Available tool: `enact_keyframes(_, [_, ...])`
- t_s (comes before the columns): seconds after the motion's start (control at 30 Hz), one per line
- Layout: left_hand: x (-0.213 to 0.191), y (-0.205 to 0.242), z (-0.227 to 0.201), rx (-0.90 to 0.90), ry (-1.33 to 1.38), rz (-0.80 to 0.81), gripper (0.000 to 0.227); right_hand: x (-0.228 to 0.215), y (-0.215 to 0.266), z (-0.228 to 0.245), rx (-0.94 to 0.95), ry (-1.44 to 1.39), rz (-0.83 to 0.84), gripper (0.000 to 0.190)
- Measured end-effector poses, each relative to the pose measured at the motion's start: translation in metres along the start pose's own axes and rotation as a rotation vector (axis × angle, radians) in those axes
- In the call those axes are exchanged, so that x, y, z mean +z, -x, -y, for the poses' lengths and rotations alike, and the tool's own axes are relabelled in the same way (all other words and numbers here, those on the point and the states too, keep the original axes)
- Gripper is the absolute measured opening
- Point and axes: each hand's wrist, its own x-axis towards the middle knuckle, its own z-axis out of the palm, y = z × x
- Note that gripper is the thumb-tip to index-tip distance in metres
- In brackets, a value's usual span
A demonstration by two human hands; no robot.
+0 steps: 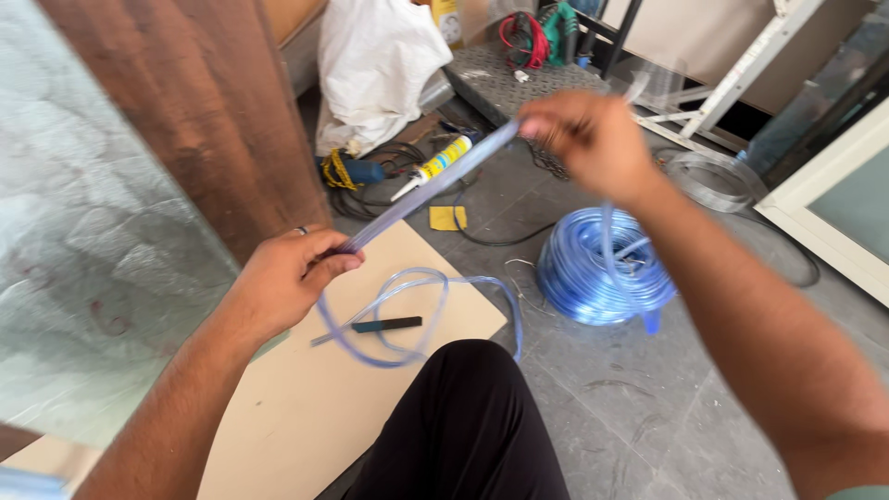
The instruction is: The person applies a blue plastic strip along the edges of textured glass panels. They use a utility knife to cut the strip to length and press it firmly onto the glass perimeter. The person works on multiple panels, measuring and cutting the strip for each side.
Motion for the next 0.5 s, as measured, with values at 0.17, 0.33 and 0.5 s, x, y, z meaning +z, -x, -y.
enact_keyframes(0.17, [-0.014, 0.031, 0.032, 0.165, -0.283, -0.275, 0.022, -0.005, -0.032, 0.015, -0.118, 0.093, -0.064, 0.018])
enact_keyframes(0.33, [-0.016, 0.057, 0.07, -0.035, -0.808, -0.528, 0.021, -0.009, -0.045, 0.033, -0.083, 0.09, -0.154, 0.015])
enact_keyframes(0.5, [-0.016, 0.075, 0.105, -0.2, -0.762, -0.641, 0.025, -0.05, -0.054, 0.032, 0.09, 0.174, -0.143, 0.012])
